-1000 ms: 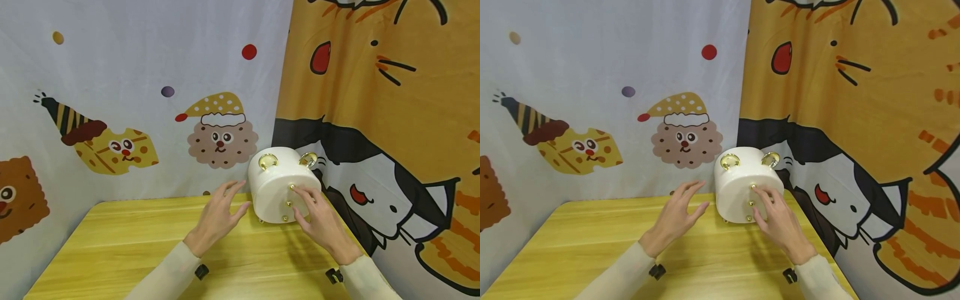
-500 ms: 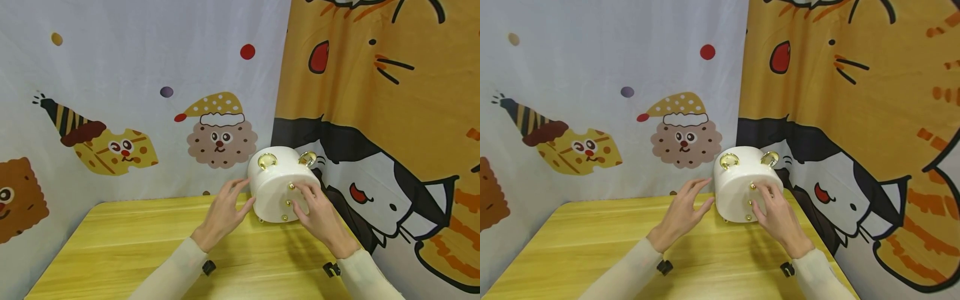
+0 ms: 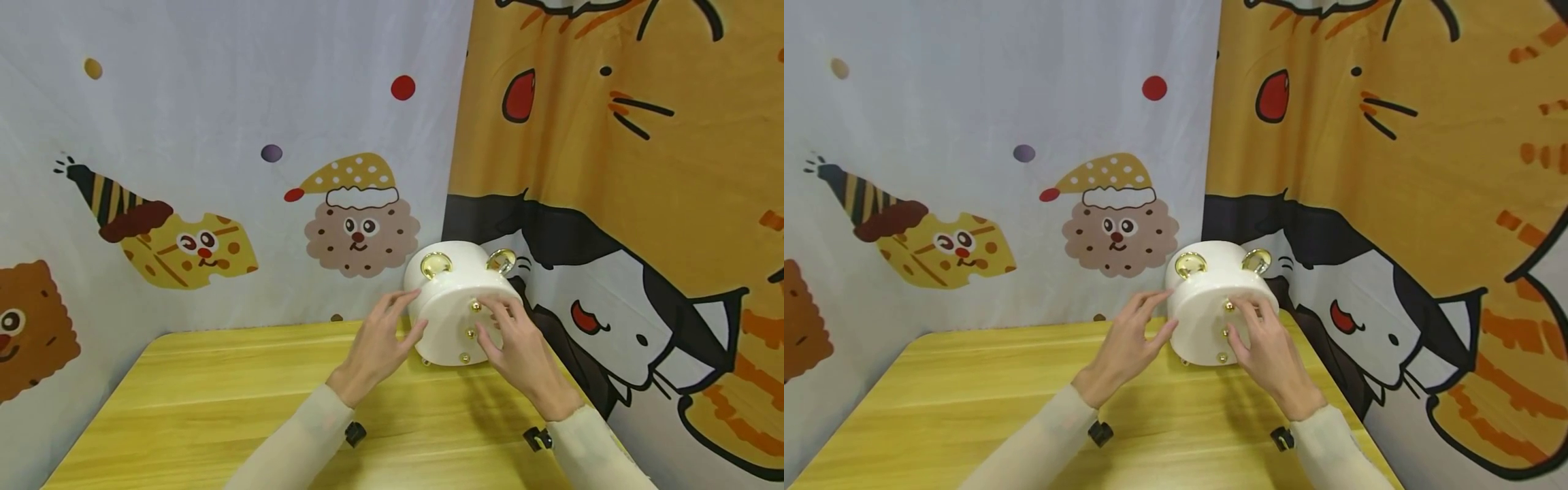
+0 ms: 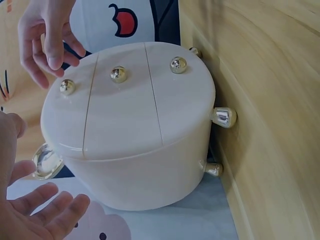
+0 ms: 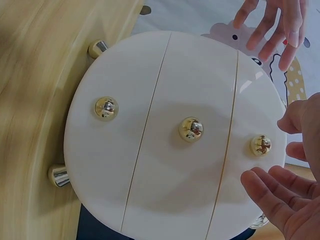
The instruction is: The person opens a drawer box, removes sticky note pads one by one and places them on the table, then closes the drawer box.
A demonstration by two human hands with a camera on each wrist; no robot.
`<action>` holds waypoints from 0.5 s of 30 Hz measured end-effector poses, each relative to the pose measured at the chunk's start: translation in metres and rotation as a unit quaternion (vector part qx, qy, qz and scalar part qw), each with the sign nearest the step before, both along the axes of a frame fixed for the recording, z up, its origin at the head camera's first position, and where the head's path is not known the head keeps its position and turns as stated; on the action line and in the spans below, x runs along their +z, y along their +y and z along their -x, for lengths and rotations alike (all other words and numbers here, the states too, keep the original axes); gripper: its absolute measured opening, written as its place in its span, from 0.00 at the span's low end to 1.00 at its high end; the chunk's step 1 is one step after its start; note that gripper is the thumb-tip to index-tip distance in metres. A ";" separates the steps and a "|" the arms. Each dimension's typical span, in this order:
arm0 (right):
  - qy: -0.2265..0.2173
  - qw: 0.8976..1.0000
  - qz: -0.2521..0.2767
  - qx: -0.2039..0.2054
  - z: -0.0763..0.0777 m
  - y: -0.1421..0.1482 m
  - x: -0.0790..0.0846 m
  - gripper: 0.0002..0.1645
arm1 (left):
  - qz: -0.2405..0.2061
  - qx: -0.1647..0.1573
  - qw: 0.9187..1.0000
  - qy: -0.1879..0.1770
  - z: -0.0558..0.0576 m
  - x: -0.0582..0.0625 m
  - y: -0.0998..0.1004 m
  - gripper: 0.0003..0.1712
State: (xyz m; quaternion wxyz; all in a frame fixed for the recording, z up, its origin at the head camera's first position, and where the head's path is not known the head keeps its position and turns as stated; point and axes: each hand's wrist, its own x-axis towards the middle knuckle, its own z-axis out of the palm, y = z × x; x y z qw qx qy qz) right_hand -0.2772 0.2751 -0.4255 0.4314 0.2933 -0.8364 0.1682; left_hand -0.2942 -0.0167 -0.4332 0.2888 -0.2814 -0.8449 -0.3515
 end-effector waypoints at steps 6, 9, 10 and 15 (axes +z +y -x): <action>-0.006 1.000 -0.001 -0.004 0.001 -0.001 0.001 0.33 | -0.009 -0.002 1.000 0.012 0.005 0.000 0.008 0.33; -0.007 1.000 -0.004 -0.008 0.001 -0.002 0.002 0.32 | -0.006 -0.002 1.000 0.011 0.007 0.001 0.012 0.33; -0.006 1.000 -0.005 -0.010 0.001 -0.002 0.002 0.32 | -0.005 -0.001 1.000 0.010 0.008 0.001 0.013 0.33; -0.005 1.000 -0.008 -0.016 0.001 -0.002 0.005 0.30 | 0.002 0.001 1.000 0.016 0.013 0.002 0.019 0.31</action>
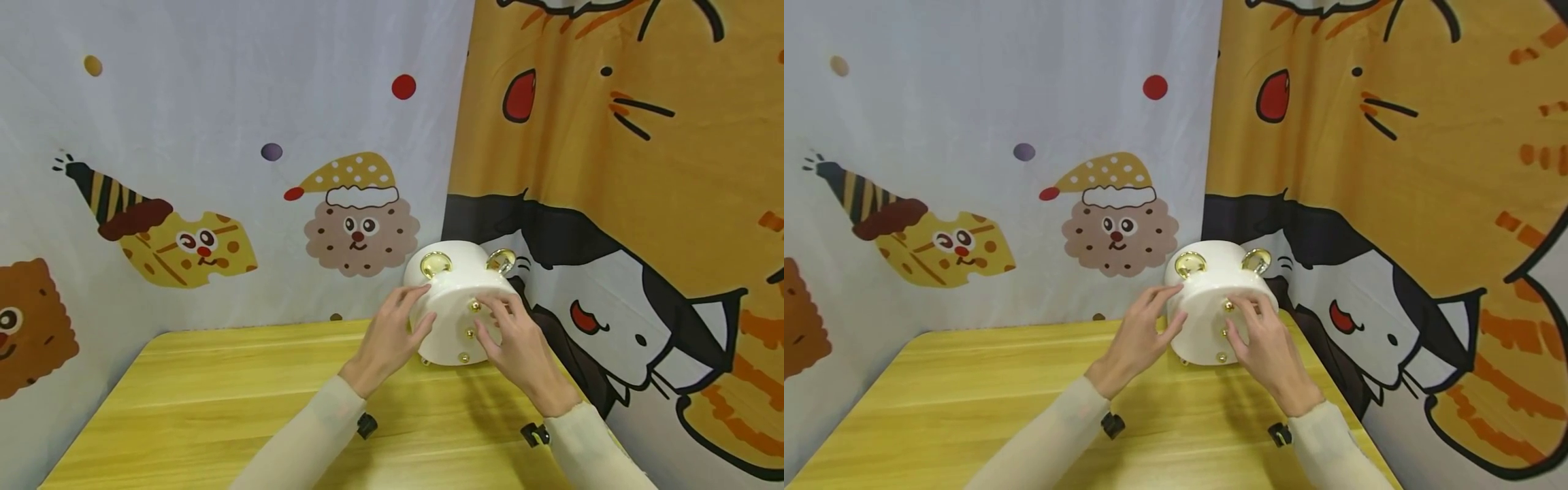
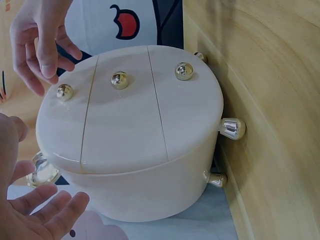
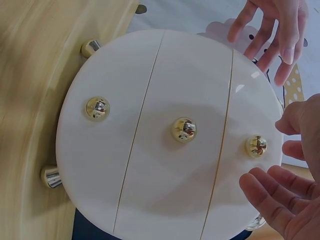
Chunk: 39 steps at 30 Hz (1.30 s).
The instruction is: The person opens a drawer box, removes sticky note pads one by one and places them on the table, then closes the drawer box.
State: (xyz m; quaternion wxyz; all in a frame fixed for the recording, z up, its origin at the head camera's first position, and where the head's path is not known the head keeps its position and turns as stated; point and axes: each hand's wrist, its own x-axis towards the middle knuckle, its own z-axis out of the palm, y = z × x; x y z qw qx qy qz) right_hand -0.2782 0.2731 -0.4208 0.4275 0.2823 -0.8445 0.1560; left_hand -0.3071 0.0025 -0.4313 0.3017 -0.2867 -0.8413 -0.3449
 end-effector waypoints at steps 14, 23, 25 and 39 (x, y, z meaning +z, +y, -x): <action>-0.019 1.000 0.006 -0.003 0.003 -0.001 -0.001 0.29 | 0.002 0.003 1.000 0.020 0.007 -0.001 0.013 0.29; -0.019 1.000 0.012 0.002 0.005 -0.003 -0.001 0.27 | 0.009 0.016 1.000 0.025 0.010 -0.001 0.019 0.26; -0.018 1.000 0.013 0.001 0.005 -0.003 -0.001 0.27 | 0.013 0.017 1.000 0.020 0.010 0.000 0.019 0.26; -0.017 1.000 0.016 0.001 0.009 -0.004 -0.006 0.27 | 0.025 0.030 0.999 0.032 0.012 -0.005 0.016 0.27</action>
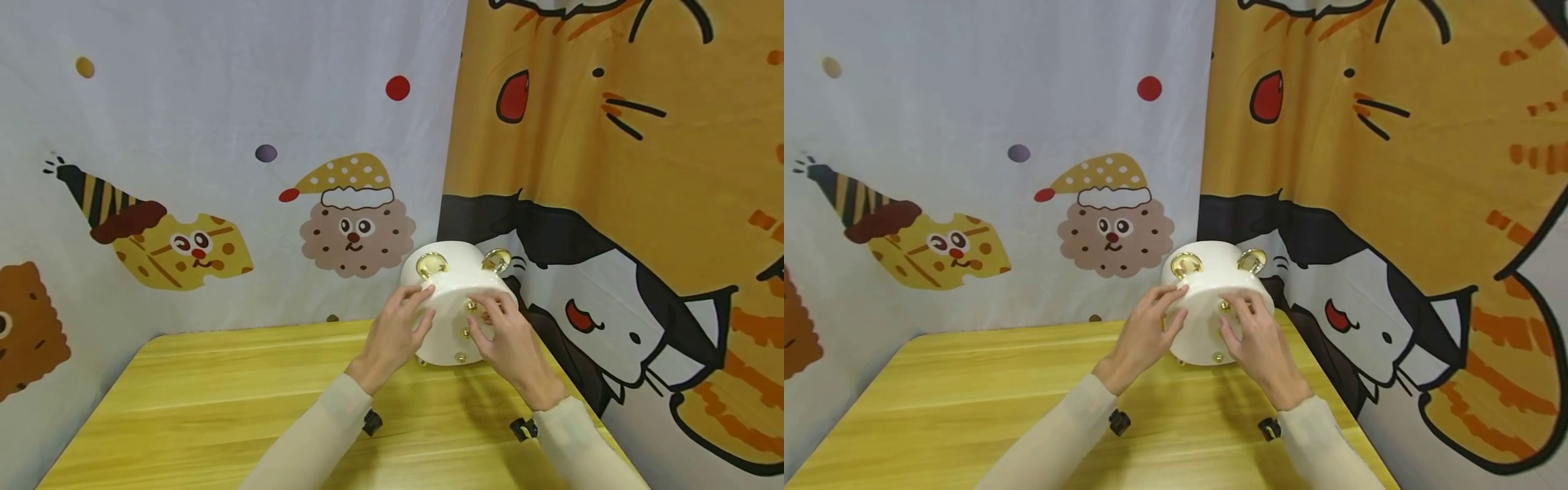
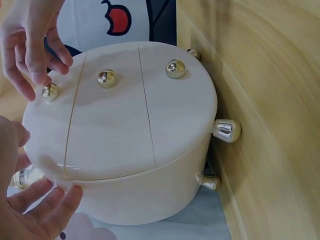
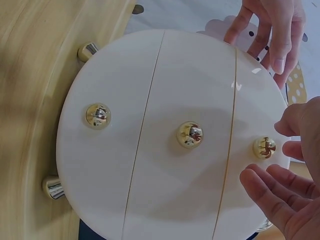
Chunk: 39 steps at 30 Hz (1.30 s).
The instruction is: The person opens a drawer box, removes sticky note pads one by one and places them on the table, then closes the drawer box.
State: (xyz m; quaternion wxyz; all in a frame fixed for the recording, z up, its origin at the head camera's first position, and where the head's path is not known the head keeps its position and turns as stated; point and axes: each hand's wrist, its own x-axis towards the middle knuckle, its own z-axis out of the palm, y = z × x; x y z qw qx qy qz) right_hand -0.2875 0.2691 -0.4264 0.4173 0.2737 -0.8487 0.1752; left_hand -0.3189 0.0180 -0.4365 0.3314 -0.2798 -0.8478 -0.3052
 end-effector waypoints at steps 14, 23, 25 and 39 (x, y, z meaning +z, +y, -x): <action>-0.013 0.999 0.027 0.028 0.012 -0.002 -0.002 0.20 | -0.006 -0.016 1.000 0.005 0.003 -0.001 -0.004 0.25; -0.046 0.998 0.037 0.032 0.016 -0.004 0.005 0.15 | -0.015 -0.045 0.999 -0.022 0.004 0.004 -0.009 0.24; -0.049 0.998 0.035 0.027 0.017 -0.005 0.005 0.15 | -0.017 -0.050 0.998 -0.026 0.005 0.004 -0.011 0.23; -0.055 0.997 0.053 0.014 0.023 -0.007 0.007 0.13 | -0.017 -0.071 0.997 -0.023 0.010 0.010 -0.017 0.21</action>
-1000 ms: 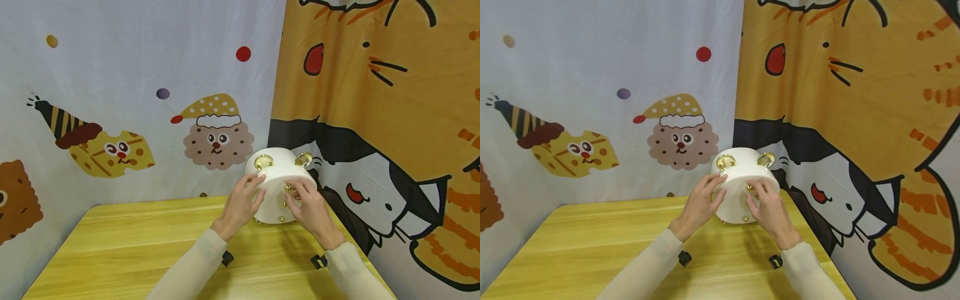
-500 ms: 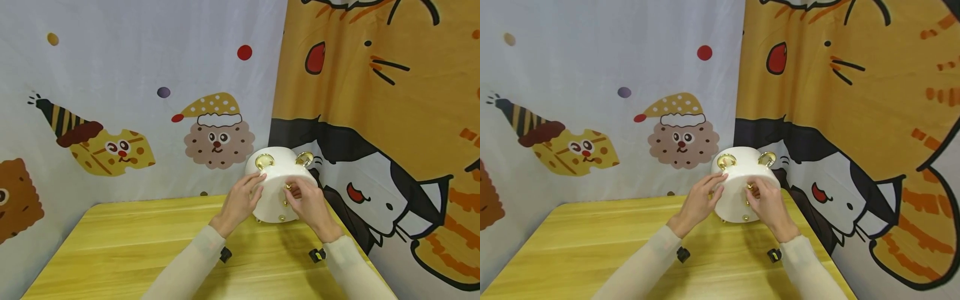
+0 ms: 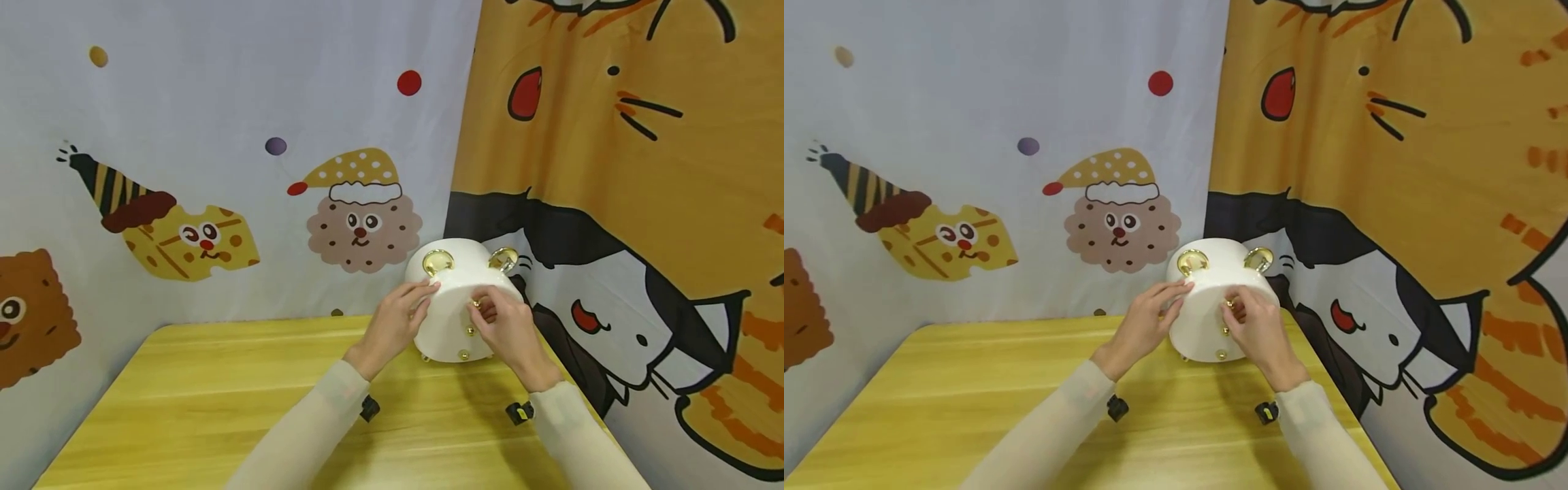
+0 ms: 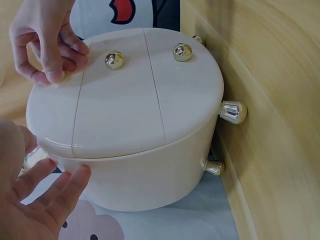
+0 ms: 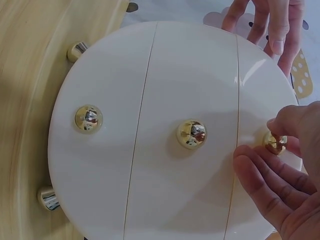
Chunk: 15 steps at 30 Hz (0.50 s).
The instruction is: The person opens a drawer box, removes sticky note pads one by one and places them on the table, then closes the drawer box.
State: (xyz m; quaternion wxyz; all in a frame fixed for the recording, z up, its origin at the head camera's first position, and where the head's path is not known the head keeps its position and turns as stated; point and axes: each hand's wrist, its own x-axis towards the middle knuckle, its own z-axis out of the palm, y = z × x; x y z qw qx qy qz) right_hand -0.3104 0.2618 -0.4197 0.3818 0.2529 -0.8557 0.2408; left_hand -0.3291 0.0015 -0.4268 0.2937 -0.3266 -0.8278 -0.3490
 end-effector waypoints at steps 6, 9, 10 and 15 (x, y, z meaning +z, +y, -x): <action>-0.012 1.000 -0.002 -0.007 0.001 0.001 0.000 0.13 | -0.004 -0.004 1.000 0.006 0.002 0.001 0.000 0.21; -0.014 1.000 0.000 -0.011 0.001 0.001 0.001 0.12 | -0.003 -0.005 1.000 0.003 0.004 0.002 -0.001 0.21; -0.014 1.000 -0.001 -0.012 0.001 0.001 0.002 0.12 | -0.002 -0.004 1.000 0.001 0.005 0.002 -0.001 0.21; -0.017 1.000 -0.001 -0.010 0.001 0.000 0.002 0.12 | 0.003 -0.004 1.000 -0.014 0.006 0.002 -0.003 0.21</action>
